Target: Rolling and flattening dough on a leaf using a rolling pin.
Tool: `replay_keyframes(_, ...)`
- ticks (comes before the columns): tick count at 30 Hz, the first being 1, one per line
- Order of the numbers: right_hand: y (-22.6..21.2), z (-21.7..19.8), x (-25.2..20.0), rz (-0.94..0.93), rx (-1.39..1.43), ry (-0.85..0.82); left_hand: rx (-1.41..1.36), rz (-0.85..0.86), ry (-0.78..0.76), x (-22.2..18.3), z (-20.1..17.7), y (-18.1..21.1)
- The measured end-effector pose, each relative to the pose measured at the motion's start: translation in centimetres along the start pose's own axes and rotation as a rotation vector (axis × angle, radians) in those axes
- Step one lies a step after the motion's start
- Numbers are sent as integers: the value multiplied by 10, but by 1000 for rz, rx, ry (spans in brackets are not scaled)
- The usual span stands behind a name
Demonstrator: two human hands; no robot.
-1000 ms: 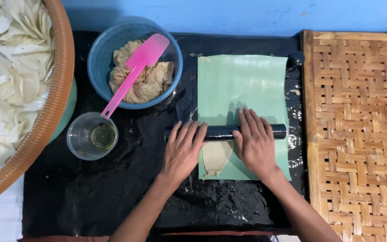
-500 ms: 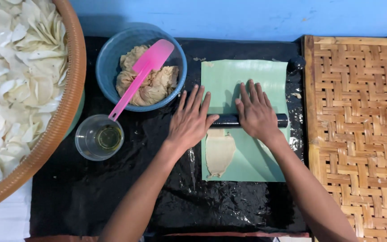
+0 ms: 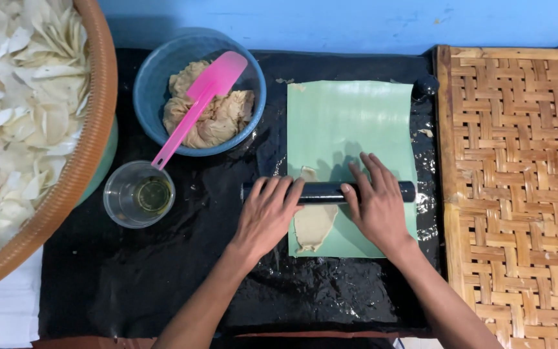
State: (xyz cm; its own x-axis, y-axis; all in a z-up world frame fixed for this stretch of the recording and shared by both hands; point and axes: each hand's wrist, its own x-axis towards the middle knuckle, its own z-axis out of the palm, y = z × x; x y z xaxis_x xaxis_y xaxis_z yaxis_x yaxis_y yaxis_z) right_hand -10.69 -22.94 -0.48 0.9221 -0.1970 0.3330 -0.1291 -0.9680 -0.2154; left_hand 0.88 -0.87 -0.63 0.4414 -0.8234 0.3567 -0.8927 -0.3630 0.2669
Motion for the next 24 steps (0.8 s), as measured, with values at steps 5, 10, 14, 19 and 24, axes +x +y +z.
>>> replay_keyframes(5,-1,1,4,-11,-48,-36,-26,-92,-45,8,3,1)
replay_keyframes(10,-7,0,-6,-18,-43,-45,-16,-111,-106,-1,1,10)
replay_keyframes(14,-13,-1,-34,0,-87,-92,-64,-129,-111,-19,-5,27)
replay_keyframes(19,-26,-16,-63,18,-98,-128,-55,-98,-35,-51,-6,45)
replay_keyframes(24,-37,-23,-87,54,-4,-90,-160,-255,-95,-61,-5,59)
